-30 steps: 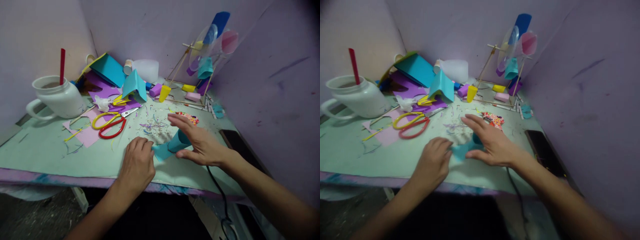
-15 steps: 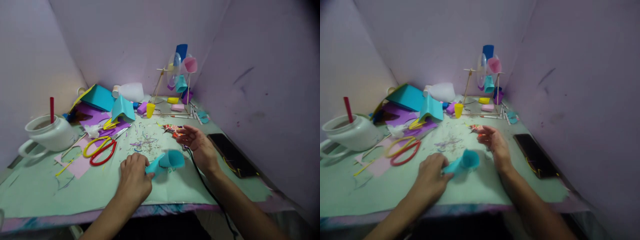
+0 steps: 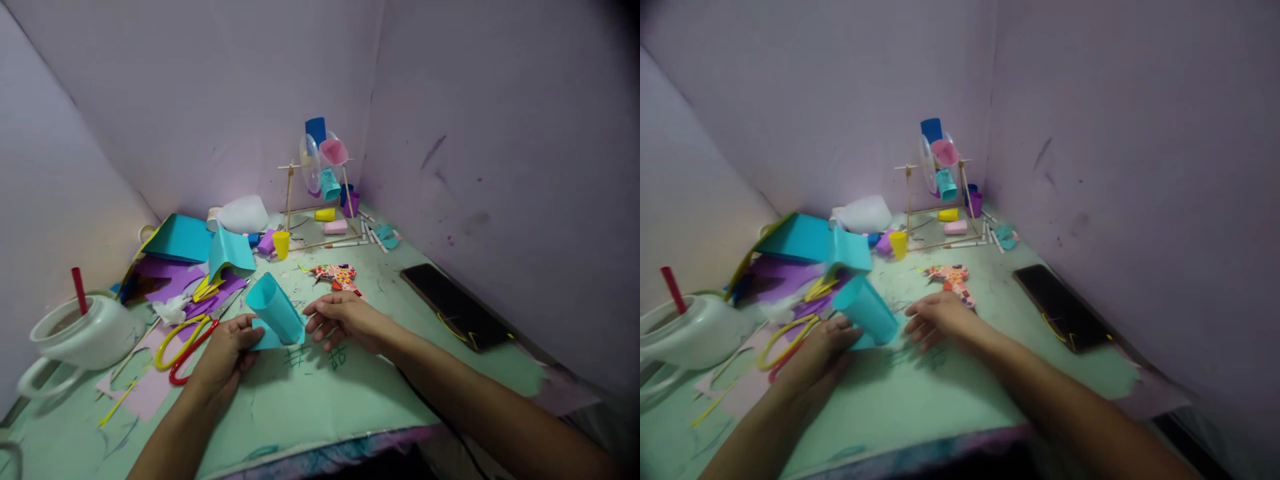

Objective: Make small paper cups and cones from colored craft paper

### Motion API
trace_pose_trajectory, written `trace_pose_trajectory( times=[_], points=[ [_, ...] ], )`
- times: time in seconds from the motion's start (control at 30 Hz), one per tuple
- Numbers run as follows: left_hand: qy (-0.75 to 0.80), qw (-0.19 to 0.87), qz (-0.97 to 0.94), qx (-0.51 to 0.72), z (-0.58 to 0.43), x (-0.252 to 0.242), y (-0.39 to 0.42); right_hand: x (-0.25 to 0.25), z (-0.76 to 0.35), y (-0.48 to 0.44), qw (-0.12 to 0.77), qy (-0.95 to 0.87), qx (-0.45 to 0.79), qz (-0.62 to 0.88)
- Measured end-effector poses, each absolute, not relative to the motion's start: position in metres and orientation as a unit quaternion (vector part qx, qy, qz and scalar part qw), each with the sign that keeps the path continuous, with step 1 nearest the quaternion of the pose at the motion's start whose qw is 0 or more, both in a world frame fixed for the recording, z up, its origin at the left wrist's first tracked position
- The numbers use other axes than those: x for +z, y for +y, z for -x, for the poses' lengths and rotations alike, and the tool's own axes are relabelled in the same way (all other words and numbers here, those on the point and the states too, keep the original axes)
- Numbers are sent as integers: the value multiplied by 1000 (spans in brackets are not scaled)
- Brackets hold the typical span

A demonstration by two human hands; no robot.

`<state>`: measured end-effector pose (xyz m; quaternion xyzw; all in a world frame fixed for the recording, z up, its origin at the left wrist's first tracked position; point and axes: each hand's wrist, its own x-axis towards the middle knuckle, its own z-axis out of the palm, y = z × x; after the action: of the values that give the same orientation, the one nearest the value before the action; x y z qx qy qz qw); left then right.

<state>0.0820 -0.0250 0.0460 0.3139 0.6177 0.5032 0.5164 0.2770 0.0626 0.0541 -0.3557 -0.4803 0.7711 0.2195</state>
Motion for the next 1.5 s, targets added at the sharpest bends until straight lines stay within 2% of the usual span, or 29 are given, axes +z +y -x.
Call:
trace_pose_trajectory(
  times=[0.43, 0.67, 0.8, 0.9, 1.0, 1.07, 1.23, 1.5],
  points=[
    [614, 509, -314, 516, -68, 32, -16, 47, -264, 64, 128, -426, 814, 374],
    [636, 474, -358, 493, -71, 33, -15, 49, -262, 60, 135, -450, 809, 353],
    [698, 391, -384, 460, -73, 41, -16, 48, -261, 60, 169, -448, 797, 368],
    [764, 247, -397, 445, -57, 54, -23, 49, -263, 61, 201, -437, 783, 394],
    [834, 89, -391, 379, -27, 65, -40, 51, -264, 61, 234, -421, 773, 414],
    [867, 45, -400, 294, -9, 66, -53, 52, -264, 62, 247, -409, 771, 421],
    [864, 46, -487, 118, 2, 53, -62, 52, -263, 63, 262, -391, 768, 433],
    [868, 40, -491, 56, -9, 59, -54, 50, -265, 63, 287, -409, 748, 436]
  ],
)
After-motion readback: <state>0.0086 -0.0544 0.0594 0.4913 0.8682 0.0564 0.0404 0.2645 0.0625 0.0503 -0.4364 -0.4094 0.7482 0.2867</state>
